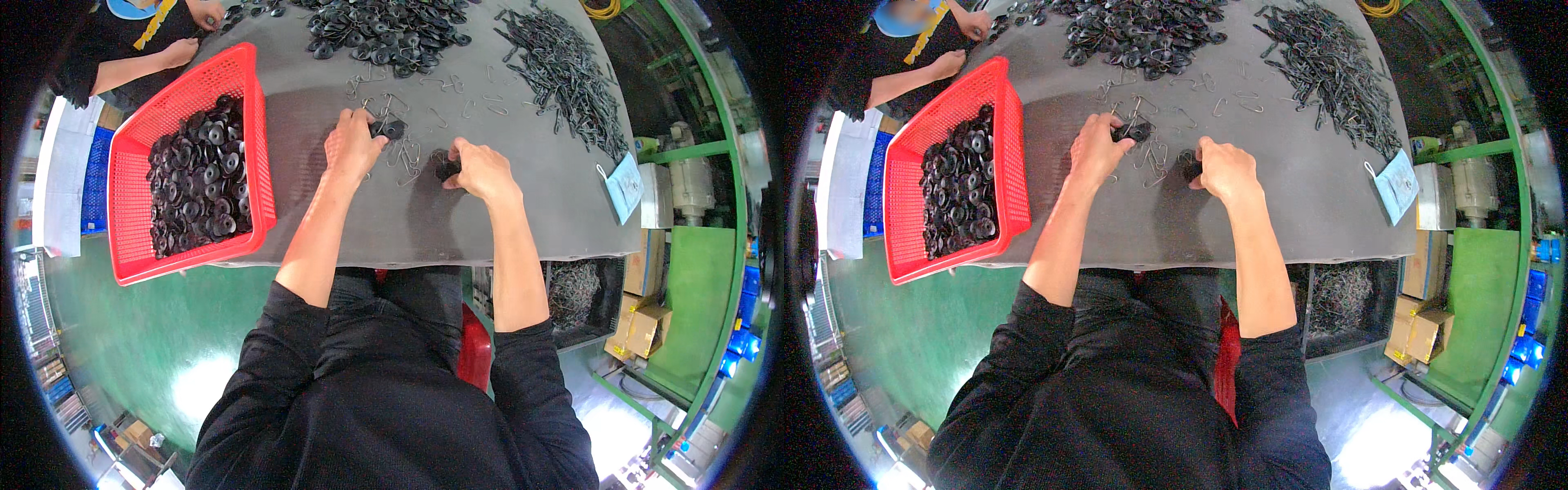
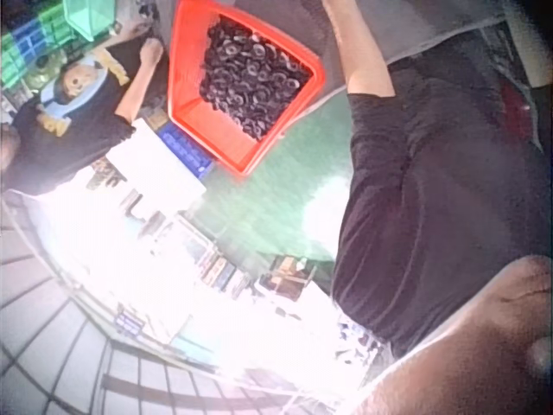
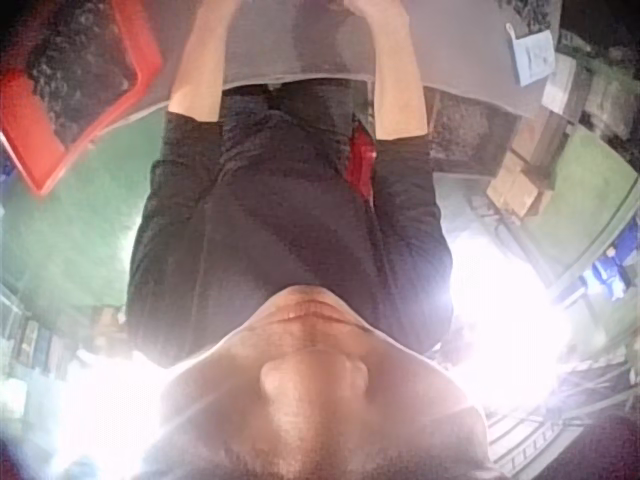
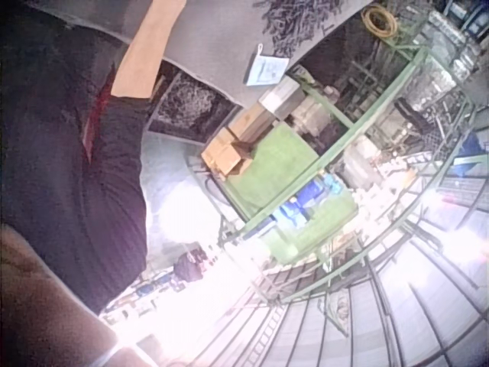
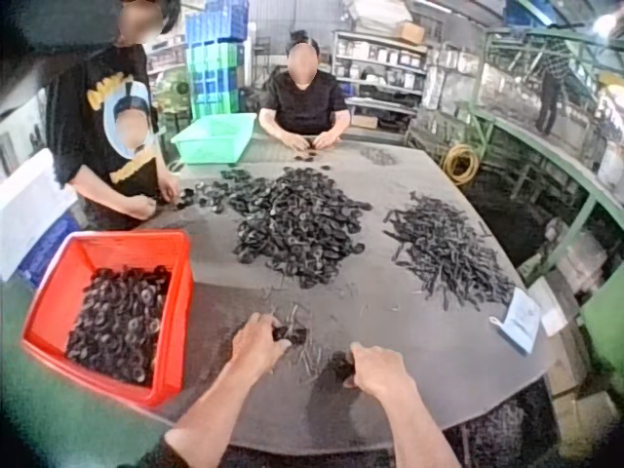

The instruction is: The person sits at a table and repeatedly picks small black circular parts and metal hooks, inserts the hooks into the parts, and places the assembled units into a red basket. A coworker across the table performs similar assembly.

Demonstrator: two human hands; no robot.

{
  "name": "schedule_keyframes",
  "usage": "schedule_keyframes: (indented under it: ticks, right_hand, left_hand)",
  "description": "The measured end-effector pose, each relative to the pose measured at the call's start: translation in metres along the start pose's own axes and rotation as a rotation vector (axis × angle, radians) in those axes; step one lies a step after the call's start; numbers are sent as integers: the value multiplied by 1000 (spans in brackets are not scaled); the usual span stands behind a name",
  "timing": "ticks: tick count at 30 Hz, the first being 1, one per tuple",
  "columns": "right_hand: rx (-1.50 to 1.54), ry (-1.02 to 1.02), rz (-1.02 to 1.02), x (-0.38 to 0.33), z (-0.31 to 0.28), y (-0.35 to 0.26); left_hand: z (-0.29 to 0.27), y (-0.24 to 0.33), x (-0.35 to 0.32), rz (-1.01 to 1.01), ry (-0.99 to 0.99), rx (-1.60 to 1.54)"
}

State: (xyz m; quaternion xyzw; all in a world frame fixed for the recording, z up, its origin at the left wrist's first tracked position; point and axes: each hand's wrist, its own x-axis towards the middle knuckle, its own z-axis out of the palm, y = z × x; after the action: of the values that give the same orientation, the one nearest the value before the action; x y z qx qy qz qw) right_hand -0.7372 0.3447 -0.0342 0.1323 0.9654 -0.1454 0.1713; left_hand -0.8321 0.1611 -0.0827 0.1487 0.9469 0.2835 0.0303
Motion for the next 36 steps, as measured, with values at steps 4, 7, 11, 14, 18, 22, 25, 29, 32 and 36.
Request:
schedule_keyframes:
  ticks: [4, 7, 11, 14, 18, 22, 25, 29, 32, 36]
  right_hand:
    - [61, 54, -75, 0, 12, 10]
    - [396, -10, -165, 11, 20, 36]
    - [1577, -256, -211, 2, 16, 53]
    - [1616, -121, -169, 4, 7, 21]
    - [743, 159, -116, 60, 33, -1]
    - [258, 221, -3, 53, 18, -42]
    - [411, 175, -78, 61, 16, -34]
    - [762, 101, -5, 54, 3, -17]
    - [900, 65, 69, 52, 2, -2]
    - [761, 268, 45, 47, 1, 5]
  left_hand:
    - [-4, -10, 18, 24, -76, -170]
    - [-18, -2, 22, -12, -113, -634]
    - [-20, -8, 31, -114, -171, -744]
    - [-34, -4, 22, -275, -335, -978]
    - [-27, -9, 15, -183, -243, -858]
    - [-15, -21, 15, -64, -29, -612]
    - [-9, -33, 13, 51, 164, -435]
    - [-15, -44, 2, 38, 193, -342]
    - [-12, -35, -7, -13, 156, -218]
    - [-12, -12, -8, 43, 92, -41]
